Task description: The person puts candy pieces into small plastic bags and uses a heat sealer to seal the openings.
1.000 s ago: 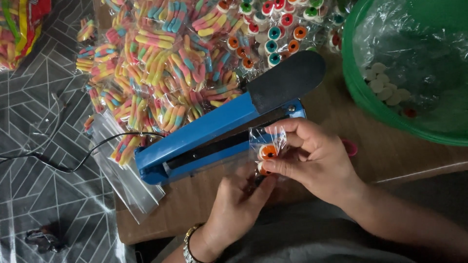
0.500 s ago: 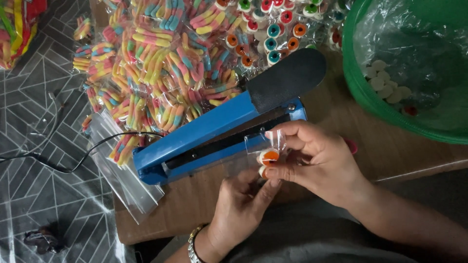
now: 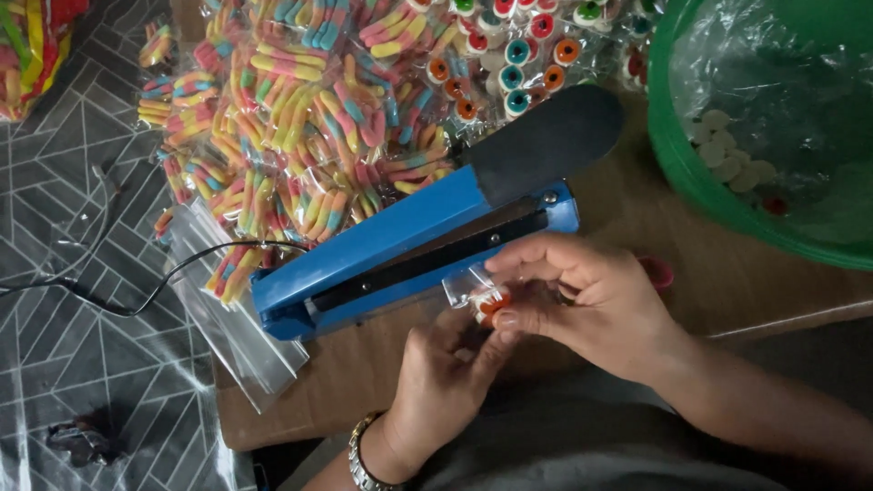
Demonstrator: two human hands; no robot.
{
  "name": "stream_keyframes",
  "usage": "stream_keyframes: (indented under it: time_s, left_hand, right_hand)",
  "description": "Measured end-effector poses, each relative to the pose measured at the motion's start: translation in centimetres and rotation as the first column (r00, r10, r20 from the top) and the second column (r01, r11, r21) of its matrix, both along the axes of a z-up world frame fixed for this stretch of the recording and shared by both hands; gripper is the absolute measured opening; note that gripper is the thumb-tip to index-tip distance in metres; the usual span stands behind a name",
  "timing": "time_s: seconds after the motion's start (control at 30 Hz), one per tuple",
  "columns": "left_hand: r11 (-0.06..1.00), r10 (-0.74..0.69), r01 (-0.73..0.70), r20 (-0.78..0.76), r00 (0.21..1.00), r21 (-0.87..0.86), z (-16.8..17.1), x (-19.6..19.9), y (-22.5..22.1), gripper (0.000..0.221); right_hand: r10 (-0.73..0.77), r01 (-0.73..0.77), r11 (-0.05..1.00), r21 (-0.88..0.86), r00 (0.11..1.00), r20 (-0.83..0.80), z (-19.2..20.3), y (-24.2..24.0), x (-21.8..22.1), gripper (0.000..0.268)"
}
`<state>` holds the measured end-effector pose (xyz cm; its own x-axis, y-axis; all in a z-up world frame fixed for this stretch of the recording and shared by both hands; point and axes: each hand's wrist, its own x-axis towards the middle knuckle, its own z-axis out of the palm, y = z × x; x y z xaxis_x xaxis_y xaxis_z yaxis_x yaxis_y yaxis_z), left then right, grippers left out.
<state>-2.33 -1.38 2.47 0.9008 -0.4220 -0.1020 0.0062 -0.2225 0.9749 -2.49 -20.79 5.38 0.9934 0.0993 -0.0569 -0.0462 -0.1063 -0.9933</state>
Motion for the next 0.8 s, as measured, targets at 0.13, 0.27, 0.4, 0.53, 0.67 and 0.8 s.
stream_keyframes:
  time_s: [0.13, 0.27, 0.4, 0.53, 0.67, 0.8]
  left_hand:
    - [0.998, -0.004, 0.008, 0.054, 0.999, -0.067, 0.1, 0.0, 0.3, 0.017]
    - [0.985, -0.017, 0.04, 0.138, 0.99, -0.168, 0.4, 0.2, 0.5, 0.023]
    - [0.997, 0.016, -0.002, 0.199, 0.98, -0.073, 0.0, 0.3, 0.8, 0.026]
    - [0.999, 0.049, -0.049, 0.05, 0.998, 0.001, -2.9, -0.3, 1.4, 0.027]
    - [0.984, 0.059, -0.092, -0.21, 0.976, -0.153, -0.7, 1.0, 1.2, 0.035]
    - [0.952, 0.047, -0.164, -0.407, 0.912, -0.258, -0.4, 1.8, 1.7, 0.033]
  right_hand:
    - [0.013, -0.013, 0.999, 0.053, 1.0, -0.011, 1.0, 0.4, 0.0, 0.027]
    - [0.033, -0.034, 0.998, 0.05, 0.999, 0.028, 1.8, 1.0, 0.2, 0.019]
    - [0.043, -0.051, 0.971, 0.232, 0.998, 0.038, 0.6, 1.0, 0.7, 0.012]
    - [-0.062, 0.065, 0.997, 0.043, 0.996, -0.057, -0.1, 1.3, 2.2, 0.008]
    - [-0.113, 0.171, 0.916, -0.363, 0.978, 0.175, 1.2, 1.7, 0.5, 0.028]
    - [0.132, 0.306, 0.737, -0.603, 0.81, 0.572, 7.7, 0.9, -1.5, 0.022]
